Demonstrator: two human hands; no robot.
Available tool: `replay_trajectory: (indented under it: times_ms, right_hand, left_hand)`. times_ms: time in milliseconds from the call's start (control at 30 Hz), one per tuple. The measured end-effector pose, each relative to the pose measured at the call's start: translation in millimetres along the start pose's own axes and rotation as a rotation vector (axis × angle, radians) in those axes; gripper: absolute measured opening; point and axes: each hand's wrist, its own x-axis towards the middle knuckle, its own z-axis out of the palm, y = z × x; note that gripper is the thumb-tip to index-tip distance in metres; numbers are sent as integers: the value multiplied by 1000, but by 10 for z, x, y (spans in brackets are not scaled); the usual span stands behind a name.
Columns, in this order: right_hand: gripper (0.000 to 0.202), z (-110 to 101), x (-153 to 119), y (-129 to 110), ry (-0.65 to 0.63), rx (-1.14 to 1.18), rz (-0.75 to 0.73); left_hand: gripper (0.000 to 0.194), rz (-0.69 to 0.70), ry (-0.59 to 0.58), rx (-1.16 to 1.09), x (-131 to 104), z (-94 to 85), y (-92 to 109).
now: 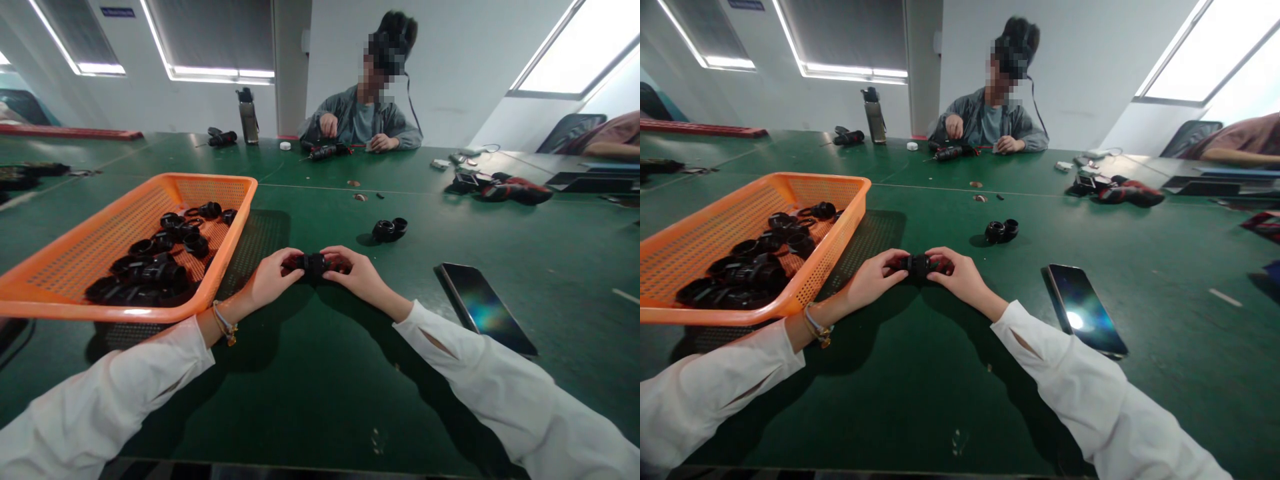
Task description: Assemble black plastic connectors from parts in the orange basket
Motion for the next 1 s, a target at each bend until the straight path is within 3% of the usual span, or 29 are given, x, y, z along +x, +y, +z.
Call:
replay_trajectory:
  times_ms: [1000]
  right_hand:
    - [35, -18, 1, -24, -20, -70, 24]
  left_hand:
    - [26, 18, -6, -10, 10, -8, -20]
